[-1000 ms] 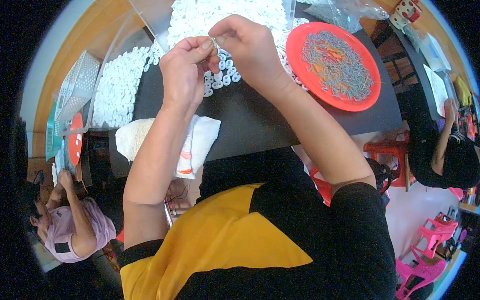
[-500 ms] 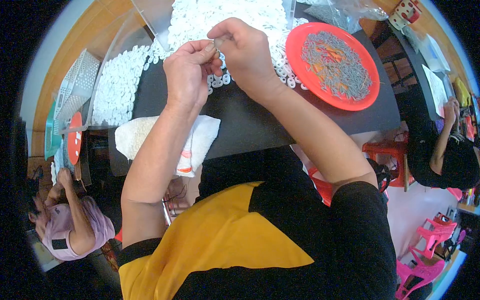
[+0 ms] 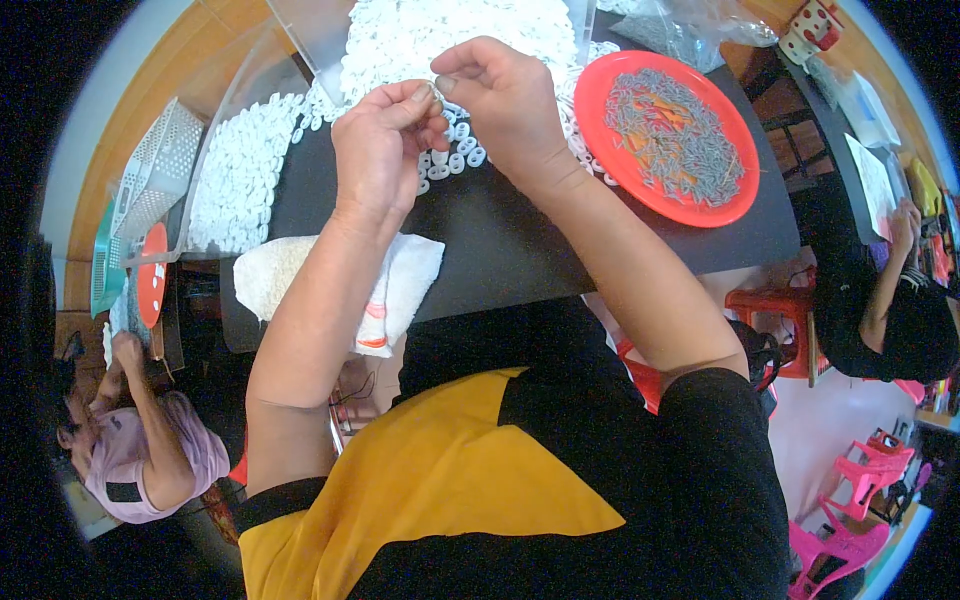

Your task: Manual assembly of small white plastic components by inserting metal hooks into them.

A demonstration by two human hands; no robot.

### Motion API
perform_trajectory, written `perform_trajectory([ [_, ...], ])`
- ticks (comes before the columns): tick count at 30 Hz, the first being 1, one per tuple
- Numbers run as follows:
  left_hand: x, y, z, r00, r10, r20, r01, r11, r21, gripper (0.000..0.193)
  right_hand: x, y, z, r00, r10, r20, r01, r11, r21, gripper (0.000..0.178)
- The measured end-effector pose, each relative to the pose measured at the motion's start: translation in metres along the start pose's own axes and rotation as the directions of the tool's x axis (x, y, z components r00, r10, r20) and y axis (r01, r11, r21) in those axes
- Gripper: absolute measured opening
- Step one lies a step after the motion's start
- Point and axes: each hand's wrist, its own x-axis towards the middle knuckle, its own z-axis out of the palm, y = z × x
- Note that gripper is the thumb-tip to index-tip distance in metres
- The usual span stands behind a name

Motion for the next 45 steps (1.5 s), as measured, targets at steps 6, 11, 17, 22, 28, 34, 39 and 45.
perform_trajectory([
  [6, -0.001, 0.003, 0.001, 1.000, -0.008, 0.020, 0.007, 1.000, 0.029, 0.007, 0.003, 0.005, -0.005, 0.998, -0.023, 0.056, 0.022, 1.000, 0.005, 0.017],
  [11, 0.000, 0.002, 0.000, 1.000, 0.002, 0.030, -0.003, 0.998, 0.058, 0.009, 0.004, 0.005, -0.005, 0.997, 0.007, 0.080, -0.007, 1.000, -0.003, 0.018],
  [17, 0.000, 0.003, -0.001, 0.999, -0.008, 0.038, 0.007, 0.999, 0.048, 0.009, 0.005, -0.002, -0.007, 0.988, 0.111, 0.105, -0.111, 0.994, -0.003, 0.018],
  [22, 0.000, 0.005, -0.001, 0.999, 0.013, 0.049, -0.016, 0.998, 0.068, 0.008, 0.005, -0.003, -0.008, 0.976, 0.180, 0.122, -0.188, 0.980, 0.060, 0.017],
  [28, 0.001, 0.007, -0.001, 0.997, 0.025, 0.068, -0.035, 0.989, 0.144, 0.010, 0.007, 0.001, -0.011, 0.979, 0.169, 0.115, -0.170, 0.985, -0.005, 0.016],
  [34, 0.002, 0.007, 0.000, 0.998, 0.027, 0.059, -0.038, 0.982, 0.188, 0.010, 0.007, 0.004, -0.012, 0.988, 0.069, 0.138, -0.066, 0.997, -0.025, 0.017],
  [39, 0.000, 0.009, 0.000, 0.999, 0.018, 0.034, -0.025, 0.977, 0.211, 0.009, 0.005, 0.002, -0.012, 0.988, 0.016, 0.154, 0.003, 0.993, -0.120, 0.017],
  [45, -0.001, 0.008, 0.002, 1.000, 0.023, 0.016, -0.026, 0.968, 0.250, 0.007, 0.002, 0.003, -0.008, 0.985, -0.071, 0.155, 0.100, 0.976, -0.192, 0.016],
])
